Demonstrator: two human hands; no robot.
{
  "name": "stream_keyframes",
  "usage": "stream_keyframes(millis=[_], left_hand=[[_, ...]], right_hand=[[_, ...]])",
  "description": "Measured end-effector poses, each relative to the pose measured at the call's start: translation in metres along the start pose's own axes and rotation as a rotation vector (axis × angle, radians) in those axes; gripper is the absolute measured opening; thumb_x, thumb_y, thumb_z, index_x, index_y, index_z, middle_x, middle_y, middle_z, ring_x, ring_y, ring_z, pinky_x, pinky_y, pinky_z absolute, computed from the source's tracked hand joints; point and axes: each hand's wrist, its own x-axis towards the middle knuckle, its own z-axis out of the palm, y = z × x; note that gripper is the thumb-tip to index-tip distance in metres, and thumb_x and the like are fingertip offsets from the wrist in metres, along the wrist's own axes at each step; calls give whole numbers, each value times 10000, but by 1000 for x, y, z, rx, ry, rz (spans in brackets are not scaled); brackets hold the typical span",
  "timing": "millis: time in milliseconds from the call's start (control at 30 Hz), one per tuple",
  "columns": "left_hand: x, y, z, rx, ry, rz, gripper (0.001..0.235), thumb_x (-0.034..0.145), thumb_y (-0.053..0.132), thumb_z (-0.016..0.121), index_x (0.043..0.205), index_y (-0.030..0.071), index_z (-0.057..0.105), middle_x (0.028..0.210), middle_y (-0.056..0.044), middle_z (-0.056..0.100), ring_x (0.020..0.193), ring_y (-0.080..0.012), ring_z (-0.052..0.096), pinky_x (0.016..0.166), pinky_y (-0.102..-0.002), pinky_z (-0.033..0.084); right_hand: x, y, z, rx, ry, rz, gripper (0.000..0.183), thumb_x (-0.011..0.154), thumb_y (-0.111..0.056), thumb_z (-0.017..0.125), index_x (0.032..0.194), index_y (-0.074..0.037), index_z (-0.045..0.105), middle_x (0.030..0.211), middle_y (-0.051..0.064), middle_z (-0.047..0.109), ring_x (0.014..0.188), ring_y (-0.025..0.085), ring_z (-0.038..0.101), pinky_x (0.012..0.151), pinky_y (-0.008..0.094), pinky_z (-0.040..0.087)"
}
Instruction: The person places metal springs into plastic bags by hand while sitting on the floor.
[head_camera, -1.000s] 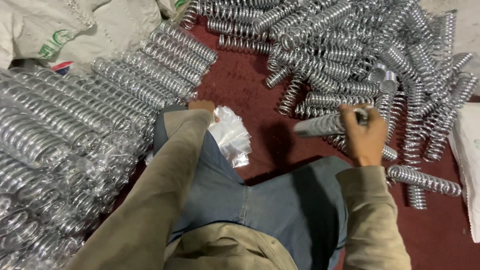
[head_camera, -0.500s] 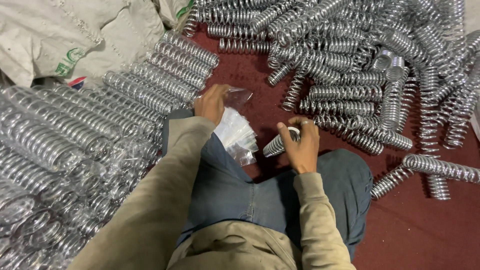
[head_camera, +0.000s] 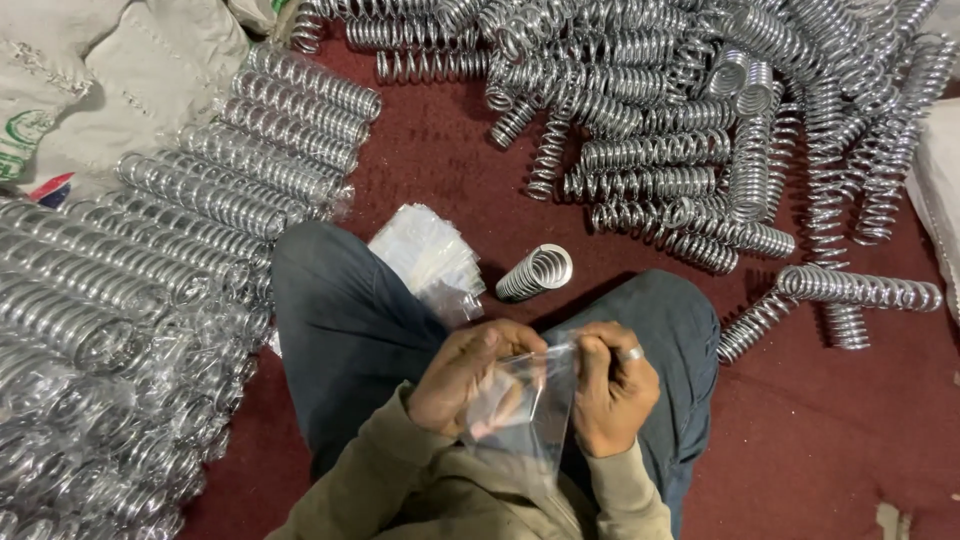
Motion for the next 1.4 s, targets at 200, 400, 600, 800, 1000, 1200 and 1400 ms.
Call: stream_keyframes(millis=[200, 400, 600, 800, 1000, 1200, 1400], left_hand=[[11, -46, 12, 630, 324, 314, 209, 980, 258, 670, 1085, 83, 632, 1232, -126, 613, 1153, -216, 635, 1002, -367, 517], [-5, -37, -10, 431, -73, -97, 364, 1098, 423, 458, 1122, 75, 562, 992, -62, 637, 955, -142, 618, 907, -293, 503], [11, -67, -74, 155, 537, 51, 429, 1015, 451, 568, 763, 103, 579, 716, -61, 585, 679, -197, 579, 706, -354, 491], [47, -24, -63, 746, 297, 376, 172, 1010, 161, 699, 1051, 0, 656, 1129, -147, 588, 1060, -209, 551, 975, -378, 472], [83, -10, -72, 838, 288, 405, 125, 970, 110, 725, 969, -2, 669, 1228, -181, 556, 951, -189, 650, 890, -343, 556], [114, 6, -93, 617, 540, -35, 242, 928, 200, 662, 996, -29, 697, 907, -153, 625, 610, -169, 700, 401, -161, 459], [109, -26, -151, 629, 689, -217, 406, 949, 281, 667, 1153, -69, 676, 1085, -267, 619, 720, -233, 652, 417, -244, 543]], right_hand=[[-8, -7, -3, -90, -112, 32, 163, 1009, -218, 635, 918, -94, 579, 797, 25, 597, 695, 144, 570, 687, 282, 464], [-9, 22, -17, 592, -179, 626, 154, 933, -152, 731, 847, -99, 615, 649, -59, 443, 594, 61, 417, 589, 233, 360], [-5, 18, -12, 418, -447, 665, 137, 947, -166, 721, 881, -47, 705, 713, 51, 637, 673, 141, 592, 678, 283, 495], [41, 30, -12, 237, -354, 361, 41, 920, -36, 726, 892, -6, 732, 799, 105, 628, 669, 172, 577, 637, 329, 542], [99, 52, 3, -84, -380, 52, 41, 867, -2, 695, 860, -29, 726, 847, 149, 636, 734, 285, 645, 640, 407, 543], [107, 109, 30, 189, -485, 531, 162, 970, -120, 602, 943, -42, 742, 734, 104, 649, 665, 174, 576, 578, 335, 499], [85, 106, 37, 219, -448, 733, 215, 965, -170, 600, 978, 7, 721, 704, 191, 652, 613, 234, 623, 502, 333, 480]])
